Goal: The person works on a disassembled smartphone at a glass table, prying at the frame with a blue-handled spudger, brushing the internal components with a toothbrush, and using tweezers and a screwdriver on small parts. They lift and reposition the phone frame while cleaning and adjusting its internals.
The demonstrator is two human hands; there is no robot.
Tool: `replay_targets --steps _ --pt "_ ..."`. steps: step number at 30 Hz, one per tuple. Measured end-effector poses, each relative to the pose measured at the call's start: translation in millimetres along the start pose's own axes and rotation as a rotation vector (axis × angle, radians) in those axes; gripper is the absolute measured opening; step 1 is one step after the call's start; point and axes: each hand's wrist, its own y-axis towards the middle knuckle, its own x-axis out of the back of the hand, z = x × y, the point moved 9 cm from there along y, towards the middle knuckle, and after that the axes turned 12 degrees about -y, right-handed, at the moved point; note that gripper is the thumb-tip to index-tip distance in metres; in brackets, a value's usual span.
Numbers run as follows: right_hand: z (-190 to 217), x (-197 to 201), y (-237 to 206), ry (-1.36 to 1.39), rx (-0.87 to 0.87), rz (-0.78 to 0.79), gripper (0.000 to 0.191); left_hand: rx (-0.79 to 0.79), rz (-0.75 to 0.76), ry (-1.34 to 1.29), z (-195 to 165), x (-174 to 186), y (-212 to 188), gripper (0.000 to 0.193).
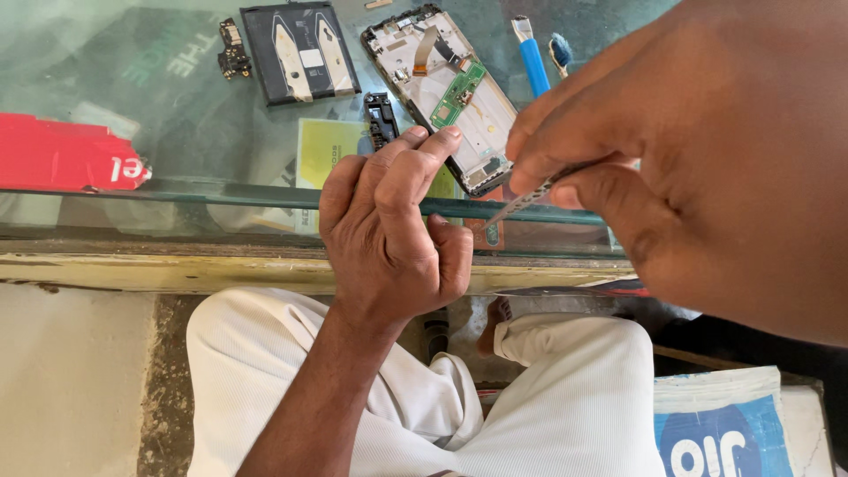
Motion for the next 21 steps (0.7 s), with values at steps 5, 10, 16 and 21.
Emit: replay_targets --steps 5,10,16,21 --pt "-13 -3 0 -0.065 -0.121 0.039 0.015 0.015 0.017 -0.005 0 0 1 0.048" --pt "-5 5 1 0.093 0.065 -0.101 0.03 0.027 0.025 -0.011 0 0 0 0.046" --pt "-4 5 8 -0.219 0.052 -0.099 0.037 0.036 0.023 0.0 2 -2 0 0.049" --pt "-30 -34 3 -0.651 -0.199 0.526 0.034 0.055 0.019 0.018 2 -2 2 0.052"
